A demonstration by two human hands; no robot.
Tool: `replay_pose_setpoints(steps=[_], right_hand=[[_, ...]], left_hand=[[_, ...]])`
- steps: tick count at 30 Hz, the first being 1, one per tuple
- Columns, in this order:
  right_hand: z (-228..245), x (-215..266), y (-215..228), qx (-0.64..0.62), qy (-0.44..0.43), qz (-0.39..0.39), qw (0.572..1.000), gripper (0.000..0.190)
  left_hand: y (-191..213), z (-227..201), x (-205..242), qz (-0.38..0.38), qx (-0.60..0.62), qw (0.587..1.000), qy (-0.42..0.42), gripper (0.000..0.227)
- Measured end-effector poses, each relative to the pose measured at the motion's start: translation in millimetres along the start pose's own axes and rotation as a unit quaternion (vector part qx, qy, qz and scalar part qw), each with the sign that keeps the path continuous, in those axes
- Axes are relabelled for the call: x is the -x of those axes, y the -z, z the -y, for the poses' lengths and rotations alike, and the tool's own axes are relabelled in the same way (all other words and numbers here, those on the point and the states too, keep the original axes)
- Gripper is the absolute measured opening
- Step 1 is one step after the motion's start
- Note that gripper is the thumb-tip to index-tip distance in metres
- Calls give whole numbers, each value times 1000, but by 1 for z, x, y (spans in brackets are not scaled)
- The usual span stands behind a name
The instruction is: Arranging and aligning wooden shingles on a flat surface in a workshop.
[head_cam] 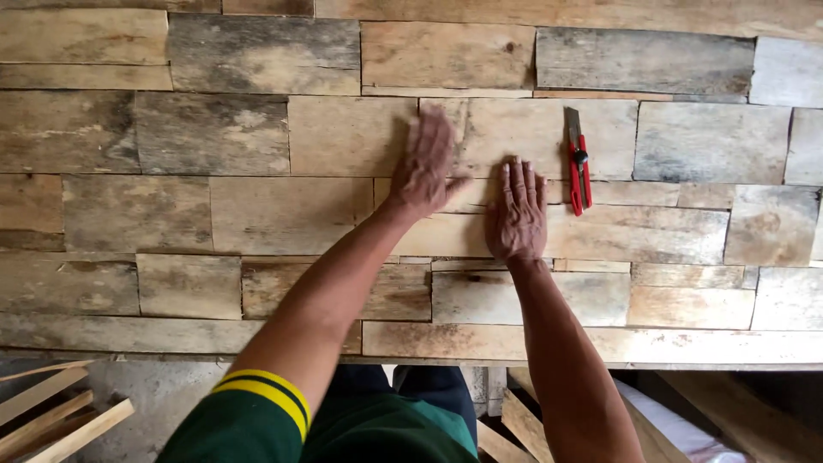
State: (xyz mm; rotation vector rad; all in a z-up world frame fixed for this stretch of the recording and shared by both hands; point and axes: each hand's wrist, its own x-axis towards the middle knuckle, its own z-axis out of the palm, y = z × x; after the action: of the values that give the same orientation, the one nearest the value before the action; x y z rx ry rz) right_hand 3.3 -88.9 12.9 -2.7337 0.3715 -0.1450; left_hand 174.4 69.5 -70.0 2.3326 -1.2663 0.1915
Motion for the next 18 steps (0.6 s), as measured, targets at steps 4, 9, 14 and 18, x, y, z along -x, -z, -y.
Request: replay_pose_setpoints(steps=[4,9,14,18], right_hand=[[1,-1,0,0,-3,5,1000,70],[6,-4,6,4,-12,4,1000,69],[4,-5,-1,15,-15,7,1000,64],[5,1,1,30,-5,-8,999,66]], left_hand=[[65,-32,-19,344,-10,932,-111,103],[83,-27,-41,262,-191,946,16,109],[74,-25,-45,379,-44,906,-184,111],[75,-8,-55,267,-126,952,-85,110]])
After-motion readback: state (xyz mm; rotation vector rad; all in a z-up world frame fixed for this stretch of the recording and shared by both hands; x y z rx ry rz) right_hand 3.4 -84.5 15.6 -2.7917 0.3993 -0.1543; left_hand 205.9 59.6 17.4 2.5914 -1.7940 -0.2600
